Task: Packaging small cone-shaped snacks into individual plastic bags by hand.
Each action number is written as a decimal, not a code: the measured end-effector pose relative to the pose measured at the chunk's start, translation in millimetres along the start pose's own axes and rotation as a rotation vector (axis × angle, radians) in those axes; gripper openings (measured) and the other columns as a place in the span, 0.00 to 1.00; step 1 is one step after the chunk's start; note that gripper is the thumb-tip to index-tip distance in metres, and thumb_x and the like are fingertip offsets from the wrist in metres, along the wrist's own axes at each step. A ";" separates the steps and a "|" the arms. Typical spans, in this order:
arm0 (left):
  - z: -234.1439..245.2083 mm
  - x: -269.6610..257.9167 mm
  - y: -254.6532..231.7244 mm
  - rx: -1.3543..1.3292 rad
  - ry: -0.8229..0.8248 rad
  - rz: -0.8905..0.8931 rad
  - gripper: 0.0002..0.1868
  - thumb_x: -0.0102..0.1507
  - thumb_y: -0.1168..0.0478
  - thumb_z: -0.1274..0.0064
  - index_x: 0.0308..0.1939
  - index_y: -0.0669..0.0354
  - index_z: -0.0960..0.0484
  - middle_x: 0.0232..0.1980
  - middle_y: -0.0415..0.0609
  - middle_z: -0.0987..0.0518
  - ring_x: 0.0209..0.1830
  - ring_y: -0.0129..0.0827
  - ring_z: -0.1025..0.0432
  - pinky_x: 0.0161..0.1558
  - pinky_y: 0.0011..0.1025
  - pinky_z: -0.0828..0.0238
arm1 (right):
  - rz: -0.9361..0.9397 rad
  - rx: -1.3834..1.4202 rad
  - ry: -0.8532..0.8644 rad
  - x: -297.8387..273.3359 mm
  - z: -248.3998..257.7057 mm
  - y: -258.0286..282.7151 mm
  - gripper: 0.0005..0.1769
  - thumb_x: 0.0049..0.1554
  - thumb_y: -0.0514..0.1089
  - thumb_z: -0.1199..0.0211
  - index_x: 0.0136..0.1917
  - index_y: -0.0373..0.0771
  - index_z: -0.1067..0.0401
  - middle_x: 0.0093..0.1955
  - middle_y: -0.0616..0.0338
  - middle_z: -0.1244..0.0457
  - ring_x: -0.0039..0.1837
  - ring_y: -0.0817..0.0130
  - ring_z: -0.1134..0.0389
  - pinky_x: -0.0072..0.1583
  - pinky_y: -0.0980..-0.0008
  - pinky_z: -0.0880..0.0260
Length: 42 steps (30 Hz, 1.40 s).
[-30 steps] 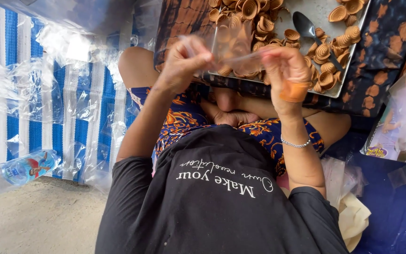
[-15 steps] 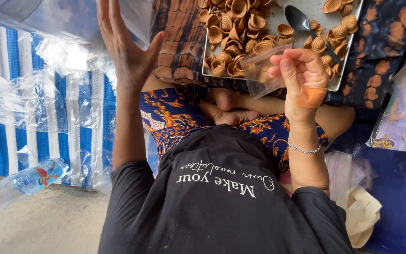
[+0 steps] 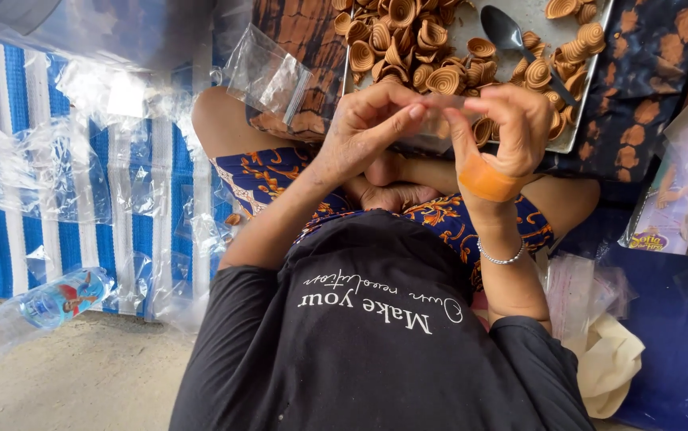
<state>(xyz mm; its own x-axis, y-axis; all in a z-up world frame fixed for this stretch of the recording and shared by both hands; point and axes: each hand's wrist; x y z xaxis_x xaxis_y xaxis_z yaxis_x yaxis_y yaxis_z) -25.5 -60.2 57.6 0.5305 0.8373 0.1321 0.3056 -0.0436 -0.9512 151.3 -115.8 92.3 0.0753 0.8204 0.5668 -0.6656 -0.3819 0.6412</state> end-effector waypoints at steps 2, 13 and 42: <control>-6.2 -0.5 12.4 -0.147 -0.138 -0.047 0.08 0.72 0.63 0.46 0.52 0.62 0.18 0.51 0.49 0.19 0.50 0.30 0.22 0.51 0.30 0.12 | 0.052 -0.083 -0.034 -6.1 -2.4 -2.6 0.07 0.63 0.31 0.26 0.47 0.31 0.24 0.48 0.50 0.37 0.51 0.56 0.36 0.55 0.62 0.34; -22.9 -4.7 31.4 0.006 -0.198 -0.191 0.11 0.72 0.62 0.46 0.50 0.64 0.13 0.47 0.51 0.17 0.51 0.30 0.24 0.57 0.33 0.27 | -0.097 0.199 -0.006 -9.6 -13.9 -6.0 0.04 0.64 0.33 0.29 0.52 0.28 0.20 0.48 0.44 0.29 0.47 0.49 0.27 0.49 0.56 0.26; -28.4 -3.4 16.3 0.398 -0.186 -0.271 0.22 0.64 0.55 0.32 0.60 0.52 0.19 0.50 0.43 0.20 0.48 0.35 0.20 0.53 0.33 0.19 | -0.394 0.580 -0.015 -26.1 -11.9 -25.0 0.12 0.67 0.34 0.39 0.61 0.22 0.27 0.48 0.38 0.31 0.50 0.64 0.28 0.53 0.65 0.23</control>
<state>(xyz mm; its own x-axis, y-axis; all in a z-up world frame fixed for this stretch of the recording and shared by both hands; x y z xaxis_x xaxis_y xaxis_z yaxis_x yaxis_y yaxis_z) 0.1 -79.3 49.6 0.3138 0.8741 0.3708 0.0691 0.3685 -0.9271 157.1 -122.7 55.2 0.2429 0.9399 0.2399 -0.0830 -0.2263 0.9705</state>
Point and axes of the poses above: each hand's wrist, its own x-axis towards the middle knuckle, its own z-axis out of the back of the hand, y = z × x
